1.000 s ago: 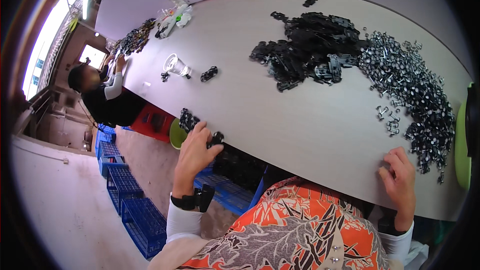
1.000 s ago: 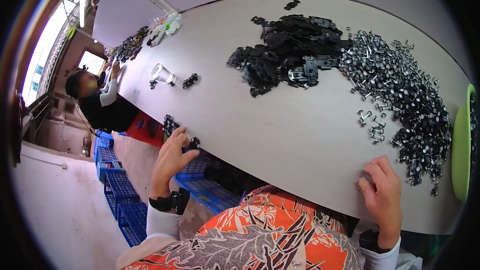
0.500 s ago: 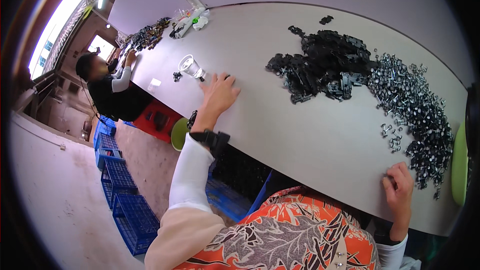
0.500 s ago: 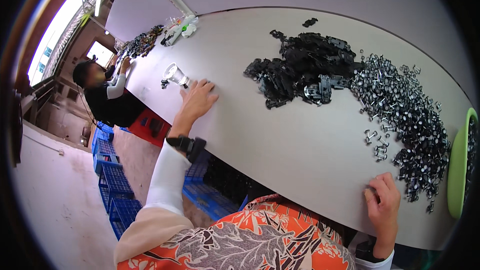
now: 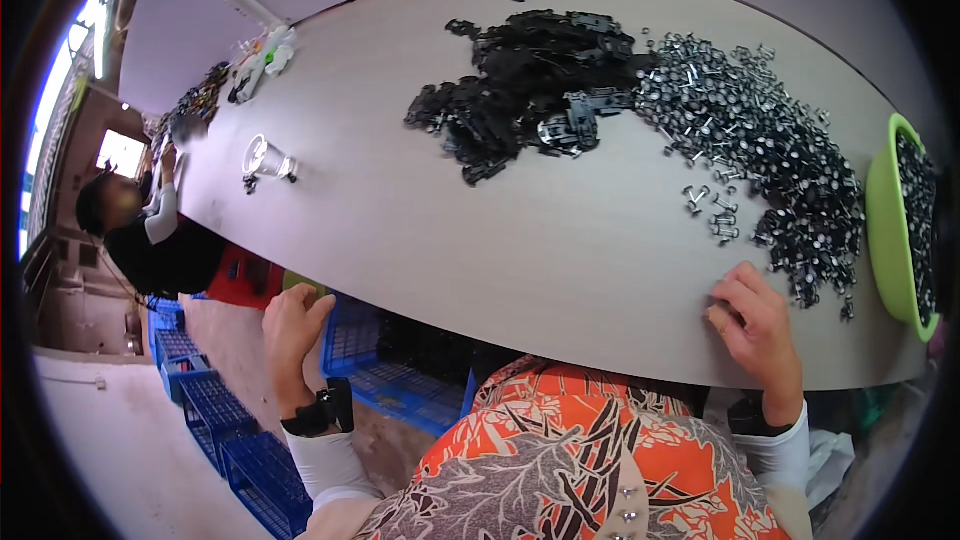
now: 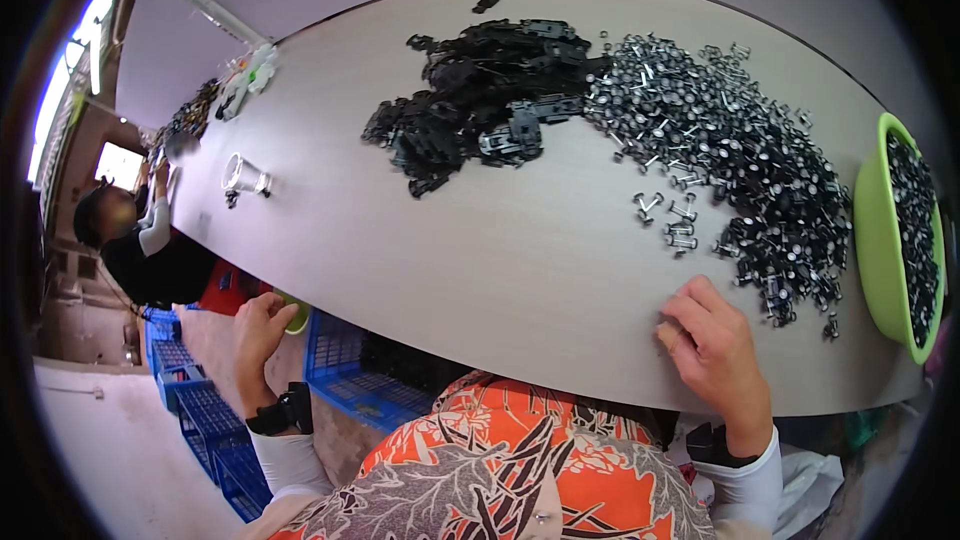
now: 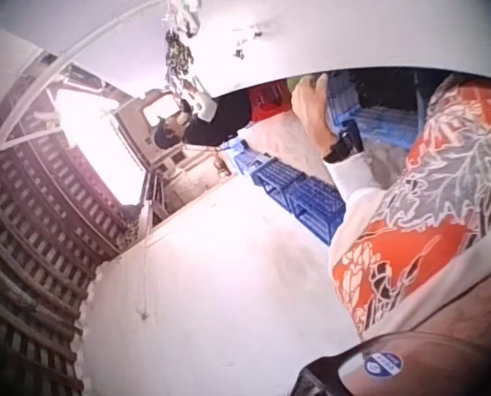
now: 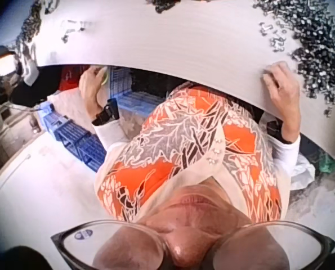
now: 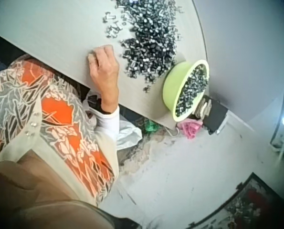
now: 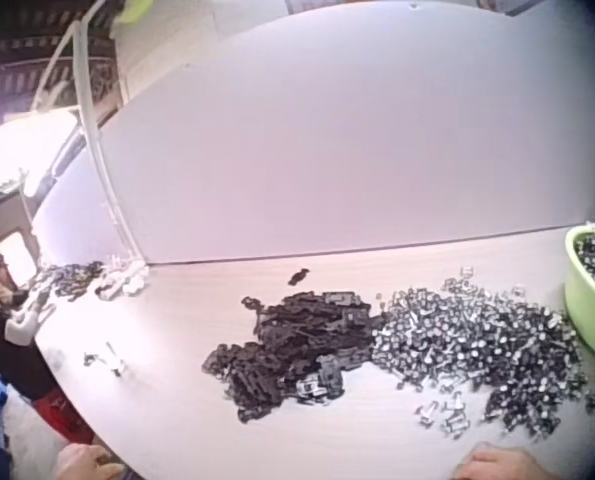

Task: The person sits at a table and repeatedly assembles small black plastic components with metal pins. They pick up a plastic piece, insert a metal pin, and place the finished unit on the table. The process is repeated continuously throughout the clip.

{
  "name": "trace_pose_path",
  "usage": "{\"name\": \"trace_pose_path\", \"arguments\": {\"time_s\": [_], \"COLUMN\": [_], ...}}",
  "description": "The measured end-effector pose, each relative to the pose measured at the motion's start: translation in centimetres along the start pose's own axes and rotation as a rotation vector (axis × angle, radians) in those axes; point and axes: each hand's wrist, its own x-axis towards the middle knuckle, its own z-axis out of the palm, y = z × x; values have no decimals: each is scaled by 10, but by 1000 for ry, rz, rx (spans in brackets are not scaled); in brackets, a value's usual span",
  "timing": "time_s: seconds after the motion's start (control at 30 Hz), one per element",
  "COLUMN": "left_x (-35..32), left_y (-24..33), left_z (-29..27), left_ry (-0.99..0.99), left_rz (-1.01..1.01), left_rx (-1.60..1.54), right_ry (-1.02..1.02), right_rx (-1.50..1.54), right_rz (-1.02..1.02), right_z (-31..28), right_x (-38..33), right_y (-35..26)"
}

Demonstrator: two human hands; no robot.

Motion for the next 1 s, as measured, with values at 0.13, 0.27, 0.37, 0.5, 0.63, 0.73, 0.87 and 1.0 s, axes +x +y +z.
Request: {"name": "trace_pose_path", "arguments": {"time_s": [0.13, 0.27, 0.37, 0.5, 0.63, 0.73, 0.87, 1.0], "left_x": [22, 44, 53, 63, 67, 71, 71, 65], "left_y": [75, 171, 246, 298, 308, 301, 299, 299], "left_z": [-13, -4, 3, 21, 25, 32, 39, 35], "left_ry": [132, 172, 164, 216, 158, 169, 222, 239], "left_rz": [263, 766, 991, 1049, 1064, 1109, 1176, 1174], "left_rx": [-274, -569, -420, -197, -149, -188, -260, -299], "right_ry": [-59, -26, 1, 100, 212, 168, 103, 47], "right_rx": [-101, -186, -225, -248, -264, -240, -306, -388], "right_rz": [-5, -24, -32, -12, 61, 67, 81, 107], "right_z": [-16, -30, -33, -31, -35, -31, -19, -5], "right_x": [1, 11, 16, 20, 15, 21, 36, 42], "right_y": [-1, -8, -9, 1, 21, 26, 24, 26]}}
